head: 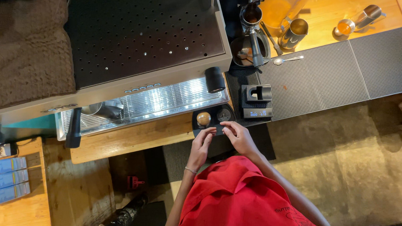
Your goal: The person prepares an espresso shot by dosing coffee grounds into a portafilter, tamping the grounds, and locking the portafilter into the espresso machine. The person uses a dosing cup, a tamper, and a digital scale during the process.
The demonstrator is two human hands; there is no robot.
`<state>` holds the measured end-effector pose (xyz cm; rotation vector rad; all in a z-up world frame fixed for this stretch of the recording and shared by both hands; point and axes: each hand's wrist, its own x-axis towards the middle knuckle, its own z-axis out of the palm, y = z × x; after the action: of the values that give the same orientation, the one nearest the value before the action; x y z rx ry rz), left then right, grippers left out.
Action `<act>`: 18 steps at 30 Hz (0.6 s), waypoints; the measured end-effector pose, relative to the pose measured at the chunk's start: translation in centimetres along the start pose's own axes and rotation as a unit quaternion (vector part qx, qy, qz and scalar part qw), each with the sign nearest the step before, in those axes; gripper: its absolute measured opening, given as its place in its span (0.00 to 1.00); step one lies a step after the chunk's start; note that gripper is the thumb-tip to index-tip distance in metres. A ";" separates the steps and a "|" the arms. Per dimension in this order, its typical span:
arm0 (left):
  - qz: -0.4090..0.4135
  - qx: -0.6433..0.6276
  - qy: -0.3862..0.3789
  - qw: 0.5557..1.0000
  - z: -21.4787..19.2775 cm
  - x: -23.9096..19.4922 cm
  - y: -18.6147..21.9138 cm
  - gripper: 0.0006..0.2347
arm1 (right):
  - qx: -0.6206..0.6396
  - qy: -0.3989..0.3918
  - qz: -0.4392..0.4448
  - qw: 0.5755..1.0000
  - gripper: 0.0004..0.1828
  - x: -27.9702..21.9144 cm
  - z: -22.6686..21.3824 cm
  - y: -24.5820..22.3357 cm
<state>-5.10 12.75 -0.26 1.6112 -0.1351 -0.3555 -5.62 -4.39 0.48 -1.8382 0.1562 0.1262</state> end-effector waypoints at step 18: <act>0.011 0.002 0.005 1.000 0.2 0.2 -0.7 0.11 | -0.014 -0.004 -0.003 1.000 0.12 0.0 -0.1 -0.5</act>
<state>-5.11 12.53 -1.02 1.6150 -0.1455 -0.3301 -5.57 -4.40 0.96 -1.8660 0.1445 0.1319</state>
